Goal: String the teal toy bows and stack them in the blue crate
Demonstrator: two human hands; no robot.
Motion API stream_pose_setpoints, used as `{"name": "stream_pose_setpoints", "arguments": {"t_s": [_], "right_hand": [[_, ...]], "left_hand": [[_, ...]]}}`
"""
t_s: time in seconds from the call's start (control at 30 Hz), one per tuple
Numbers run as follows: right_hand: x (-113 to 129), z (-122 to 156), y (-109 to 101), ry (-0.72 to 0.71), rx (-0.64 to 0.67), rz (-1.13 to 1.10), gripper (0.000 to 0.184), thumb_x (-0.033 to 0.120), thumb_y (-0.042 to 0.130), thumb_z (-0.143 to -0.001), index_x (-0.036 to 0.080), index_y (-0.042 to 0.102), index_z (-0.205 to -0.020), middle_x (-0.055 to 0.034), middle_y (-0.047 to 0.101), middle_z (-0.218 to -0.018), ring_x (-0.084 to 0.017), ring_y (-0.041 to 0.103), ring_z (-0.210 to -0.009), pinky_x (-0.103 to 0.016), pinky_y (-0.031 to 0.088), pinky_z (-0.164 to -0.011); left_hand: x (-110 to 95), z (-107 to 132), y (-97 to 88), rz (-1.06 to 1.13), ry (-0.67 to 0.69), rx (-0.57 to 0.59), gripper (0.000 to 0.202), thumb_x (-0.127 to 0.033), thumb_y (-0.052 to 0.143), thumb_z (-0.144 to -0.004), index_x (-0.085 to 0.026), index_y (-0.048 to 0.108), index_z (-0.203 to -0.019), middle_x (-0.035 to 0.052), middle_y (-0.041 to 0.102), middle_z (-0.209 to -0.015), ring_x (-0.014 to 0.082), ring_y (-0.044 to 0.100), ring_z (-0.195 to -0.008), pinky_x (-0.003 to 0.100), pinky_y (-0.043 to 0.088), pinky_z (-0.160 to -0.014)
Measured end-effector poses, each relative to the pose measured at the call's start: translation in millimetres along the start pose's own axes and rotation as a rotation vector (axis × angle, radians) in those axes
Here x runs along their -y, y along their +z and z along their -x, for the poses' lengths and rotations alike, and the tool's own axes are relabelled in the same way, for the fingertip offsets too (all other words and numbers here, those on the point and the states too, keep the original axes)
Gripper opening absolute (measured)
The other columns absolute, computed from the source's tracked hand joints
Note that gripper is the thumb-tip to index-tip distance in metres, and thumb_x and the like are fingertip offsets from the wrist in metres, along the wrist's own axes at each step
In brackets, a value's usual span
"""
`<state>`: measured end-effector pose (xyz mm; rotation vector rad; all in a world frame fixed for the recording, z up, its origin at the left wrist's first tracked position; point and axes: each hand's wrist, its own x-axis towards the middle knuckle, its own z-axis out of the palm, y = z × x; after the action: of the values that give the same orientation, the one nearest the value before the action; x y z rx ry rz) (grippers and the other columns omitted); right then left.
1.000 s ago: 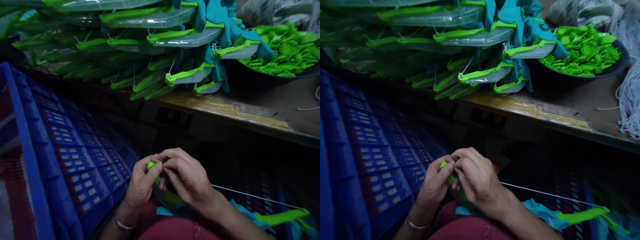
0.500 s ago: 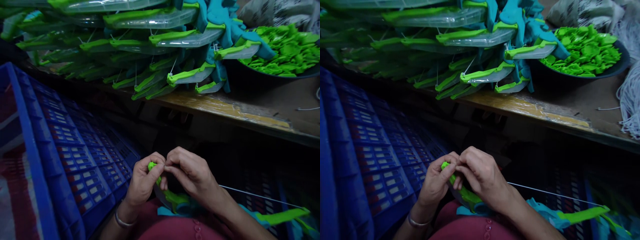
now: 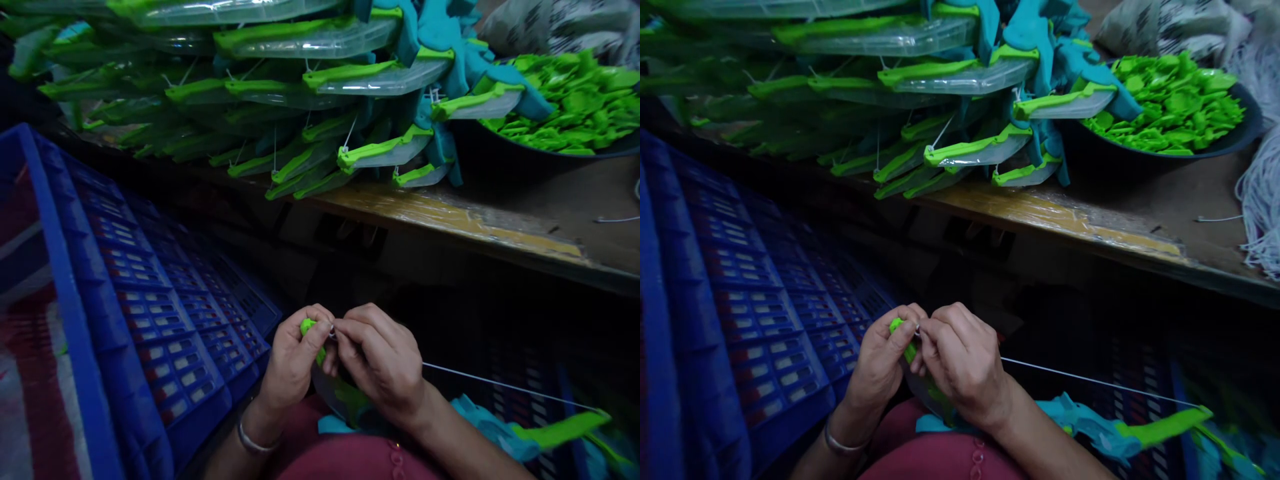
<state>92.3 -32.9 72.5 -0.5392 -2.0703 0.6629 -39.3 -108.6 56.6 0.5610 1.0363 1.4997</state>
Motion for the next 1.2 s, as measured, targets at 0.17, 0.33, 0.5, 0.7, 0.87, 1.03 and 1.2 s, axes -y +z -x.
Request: {"name": "stream_pose_setpoints", "arguments": {"t_s": [0.17, 0.33, 0.5, 0.7, 0.87, 1.03, 1.2], "right_hand": [[-0.6, 2.4, 2.8, 0.017, -0.032, 0.063, 0.008, 0.008, 0.058, -0.096, 0.014, 0.063, -0.096, -0.0053, 0.063, -0.081, -0.013, 0.057, -0.073, -0.025, 0.049, -0.062], [-1.0, 1.3, 0.2, 0.028, -0.058, 0.114, 0.009, 0.009, 0.058, -0.096, 0.016, 0.063, -0.093, -0.0035, 0.061, -0.077, -0.012, 0.056, -0.069, -0.023, 0.047, -0.059], [-0.1, 1.0, -2.9, 0.071, -0.049, 0.074, 0.010, 0.007, 0.058, -0.095, 0.016, 0.063, -0.094, -0.0040, 0.063, -0.080, -0.013, 0.059, -0.072, -0.024, 0.050, -0.063], [2.1, -1.6, -1.3, 0.141, 0.077, -0.091, 0.018, 0.015, 0.062, -0.097, 0.015, 0.064, -0.115, -0.0076, 0.067, -0.098, -0.016, 0.065, -0.087, -0.026, 0.056, -0.073], [4.4, -6.6, -4.1, 0.236, 0.108, -0.209, 0.011, 0.009, 0.058, -0.099, 0.014, 0.067, -0.102, -0.0025, 0.063, -0.083, -0.010, 0.061, -0.073, -0.022, 0.051, -0.067], [3.4, -8.1, -17.2, 0.232, 0.190, -0.125, 0.010, 0.011, 0.058, -0.099, 0.015, 0.064, -0.092, -0.0016, 0.061, -0.080, -0.009, 0.057, -0.069, -0.022, 0.046, -0.062], [5.0, 0.0, -33.0, 0.231, 0.241, 0.012, 0.012, 0.011, 0.056, -0.097, 0.016, 0.061, -0.088, -0.0007, 0.057, -0.075, -0.010, 0.053, -0.065, -0.022, 0.040, -0.057]], "left_hand": [[0.6, -0.2, 3.8, -0.052, -0.006, -0.031, 0.027, -0.036, 0.056, -0.104, -0.016, 0.062, -0.086, -0.0019, 0.055, -0.069, 0.0074, 0.052, -0.052, 0.019, 0.044, -0.051], [1.9, -0.6, 3.9, -0.066, -0.017, -0.045, 0.029, -0.040, 0.056, -0.104, -0.017, 0.060, -0.087, -0.0028, 0.052, -0.065, 0.0096, 0.051, -0.050, 0.021, 0.045, -0.050], [2.2, -2.5, 3.7, -0.062, -0.030, -0.050, 0.028, -0.041, 0.057, -0.103, -0.017, 0.060, -0.087, -0.0036, 0.051, -0.063, 0.0090, 0.050, -0.048, 0.021, 0.045, -0.049], [2.6, -3.5, 2.5, -0.077, -0.049, -0.074, 0.027, -0.039, 0.058, -0.103, -0.017, 0.063, -0.090, -0.0026, 0.054, -0.071, 0.0070, 0.050, -0.052, 0.018, 0.042, -0.048], [2.6, -1.2, 3.2, -0.081, -0.021, -0.003, 0.027, -0.037, 0.054, -0.105, -0.017, 0.063, -0.089, -0.0029, 0.054, -0.066, 0.0093, 0.052, -0.051, 0.022, 0.045, -0.050], [3.9, -2.0, 4.2, -0.119, 0.010, -0.077, 0.027, -0.037, 0.055, -0.105, -0.018, 0.059, -0.086, -0.0044, 0.050, -0.062, 0.0086, 0.049, -0.048, 0.021, 0.044, -0.047], [5.0, -5.6, 3.8, -0.120, 0.019, -0.107, 0.031, -0.041, 0.059, -0.102, -0.018, 0.055, -0.083, -0.0054, 0.047, -0.064, 0.0069, 0.047, -0.044, 0.019, 0.042, -0.043]]}}
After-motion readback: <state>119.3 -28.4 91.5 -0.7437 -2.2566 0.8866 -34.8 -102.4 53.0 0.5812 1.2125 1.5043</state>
